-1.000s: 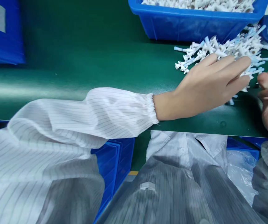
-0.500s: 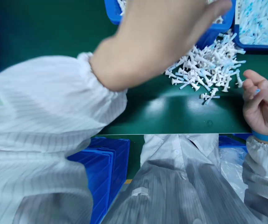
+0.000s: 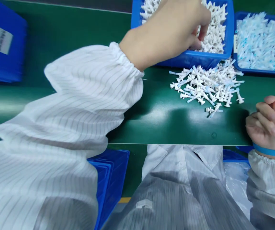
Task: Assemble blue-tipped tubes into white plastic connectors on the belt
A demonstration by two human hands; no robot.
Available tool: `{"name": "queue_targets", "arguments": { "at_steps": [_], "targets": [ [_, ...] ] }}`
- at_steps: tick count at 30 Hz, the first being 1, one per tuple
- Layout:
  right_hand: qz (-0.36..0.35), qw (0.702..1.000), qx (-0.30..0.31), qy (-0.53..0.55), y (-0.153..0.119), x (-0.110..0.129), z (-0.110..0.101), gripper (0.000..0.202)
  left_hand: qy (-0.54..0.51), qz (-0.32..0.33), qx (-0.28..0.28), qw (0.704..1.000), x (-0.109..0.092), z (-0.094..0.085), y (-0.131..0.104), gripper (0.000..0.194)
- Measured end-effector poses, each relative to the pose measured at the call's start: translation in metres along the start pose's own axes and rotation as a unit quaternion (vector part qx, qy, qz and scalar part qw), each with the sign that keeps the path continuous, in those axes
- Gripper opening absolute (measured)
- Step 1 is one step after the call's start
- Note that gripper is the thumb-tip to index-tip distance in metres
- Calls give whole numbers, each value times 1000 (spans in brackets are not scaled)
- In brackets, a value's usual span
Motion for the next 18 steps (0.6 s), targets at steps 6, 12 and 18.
{"name": "queue_targets", "arguments": {
  "at_steps": [6,12,18],
  "targets": [
    [-52,996,-68,18,2,2,-4,42,-34,-13,-39,999,2,4,7,30],
    [-107,986,-121,39,2,5,-12,53,-64,2,-74,995,11,3,1,31],
    [-75,994,-80,0,0,0,-10,28,-51,52,-89,993,19,11,4,33]
  ]
}}
Point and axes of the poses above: each hand's wrist, its own y-axis towards the middle knuckle, its own z-axis out of the palm, x = y × z, the point moved 7 cm from there along y, towards the middle knuckle, and after that the axes turned 9 degrees about y, right-handed, at the moved point
